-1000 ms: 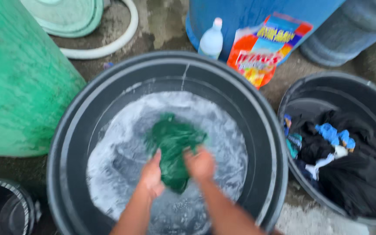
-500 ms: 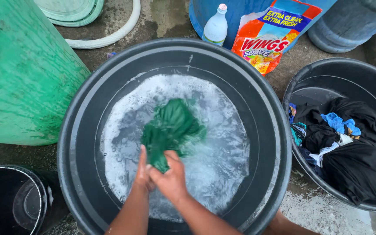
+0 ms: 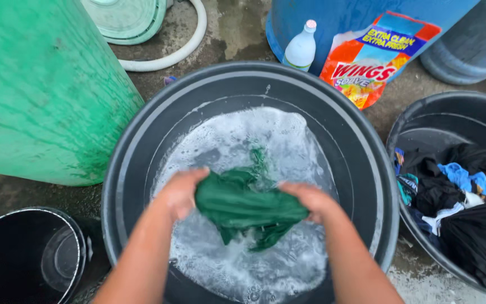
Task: The person scoops water into a basin using a dipper and scrubs clothes by hand in soapy water before rinsing them.
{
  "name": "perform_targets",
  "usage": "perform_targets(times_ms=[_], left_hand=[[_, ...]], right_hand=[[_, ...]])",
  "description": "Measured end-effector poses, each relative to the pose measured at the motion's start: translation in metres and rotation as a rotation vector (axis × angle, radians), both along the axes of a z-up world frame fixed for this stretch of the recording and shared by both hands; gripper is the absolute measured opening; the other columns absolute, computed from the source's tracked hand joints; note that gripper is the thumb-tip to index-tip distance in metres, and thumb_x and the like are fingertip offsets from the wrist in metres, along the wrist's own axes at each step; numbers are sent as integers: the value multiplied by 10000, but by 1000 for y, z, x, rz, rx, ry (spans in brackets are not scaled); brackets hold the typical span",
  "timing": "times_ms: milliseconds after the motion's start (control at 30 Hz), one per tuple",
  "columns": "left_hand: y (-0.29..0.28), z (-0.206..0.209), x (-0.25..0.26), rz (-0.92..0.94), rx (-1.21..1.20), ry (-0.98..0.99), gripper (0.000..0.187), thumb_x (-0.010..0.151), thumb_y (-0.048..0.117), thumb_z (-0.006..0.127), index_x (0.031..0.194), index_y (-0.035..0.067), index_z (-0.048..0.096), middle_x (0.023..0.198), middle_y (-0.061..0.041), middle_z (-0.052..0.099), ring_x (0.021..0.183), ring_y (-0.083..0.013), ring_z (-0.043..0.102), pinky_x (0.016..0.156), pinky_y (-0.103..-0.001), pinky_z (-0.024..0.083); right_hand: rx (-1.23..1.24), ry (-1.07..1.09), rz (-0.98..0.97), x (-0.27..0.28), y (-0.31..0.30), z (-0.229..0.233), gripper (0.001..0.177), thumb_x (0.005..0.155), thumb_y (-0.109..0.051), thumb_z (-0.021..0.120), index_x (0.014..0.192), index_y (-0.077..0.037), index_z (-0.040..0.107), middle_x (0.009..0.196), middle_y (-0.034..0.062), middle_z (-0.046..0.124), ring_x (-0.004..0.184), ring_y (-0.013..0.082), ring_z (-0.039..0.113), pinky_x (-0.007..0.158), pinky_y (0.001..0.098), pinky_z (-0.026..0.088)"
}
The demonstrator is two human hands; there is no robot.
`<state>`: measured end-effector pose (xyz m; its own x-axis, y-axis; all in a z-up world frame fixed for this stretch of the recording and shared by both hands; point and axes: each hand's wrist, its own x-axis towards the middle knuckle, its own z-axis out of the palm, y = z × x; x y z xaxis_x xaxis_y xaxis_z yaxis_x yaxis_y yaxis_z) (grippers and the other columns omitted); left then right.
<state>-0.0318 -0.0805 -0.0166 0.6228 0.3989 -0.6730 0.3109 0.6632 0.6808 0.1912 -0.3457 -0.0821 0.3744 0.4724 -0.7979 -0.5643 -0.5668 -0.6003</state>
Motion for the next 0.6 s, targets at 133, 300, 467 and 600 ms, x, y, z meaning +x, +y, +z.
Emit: perform_targets(times_ms=[133, 300, 467, 600], left_hand=[[57, 7, 18, 304, 17, -570, 603, 1003, 214, 707, 1505, 270, 377, 1109, -152, 534, 991, -279, 572, 977, -503, 534], [21, -69, 33, -49, 1281, 141, 716, 816, 310, 822, 1431, 107, 515, 1350, -181, 656, 1211, -349, 663, 1033, -433, 519], [-43, -150, -21, -527, 1199, 537, 936, 728, 319, 883, 1513, 176, 394, 1397, -227, 543, 1281, -423, 524, 1076, -472, 443], [-8, -160, -55, -572, 967, 474, 841, 716, 345, 922, 1407, 140, 488, 1359, -182, 618, 1271, -340, 589, 1078, -424, 468]], right_hand=[[590, -310, -697, 65, -30, 4, 164, 962, -159, 656, 1067, -43, 610, 696, 59, 573, 578, 181, 659, 528, 347, 569], [605, -868, -250, 43, -13, -37, 104, 1048, -66, 660, 1121, 3, 687, 850, 62, 644, 721, 117, 582, 623, 294, 471], [-78, -1075, 658, -54, -3, -90, 524, 786, -231, 794, 1292, -223, 659, 1349, 137, 628, 1270, 382, 567, 1059, 459, 453], [-483, -652, 1311, -37, 1, -67, 535, 842, -408, 747, 1307, -147, 696, 1401, 149, 615, 1332, 342, 569, 1113, 443, 453]])
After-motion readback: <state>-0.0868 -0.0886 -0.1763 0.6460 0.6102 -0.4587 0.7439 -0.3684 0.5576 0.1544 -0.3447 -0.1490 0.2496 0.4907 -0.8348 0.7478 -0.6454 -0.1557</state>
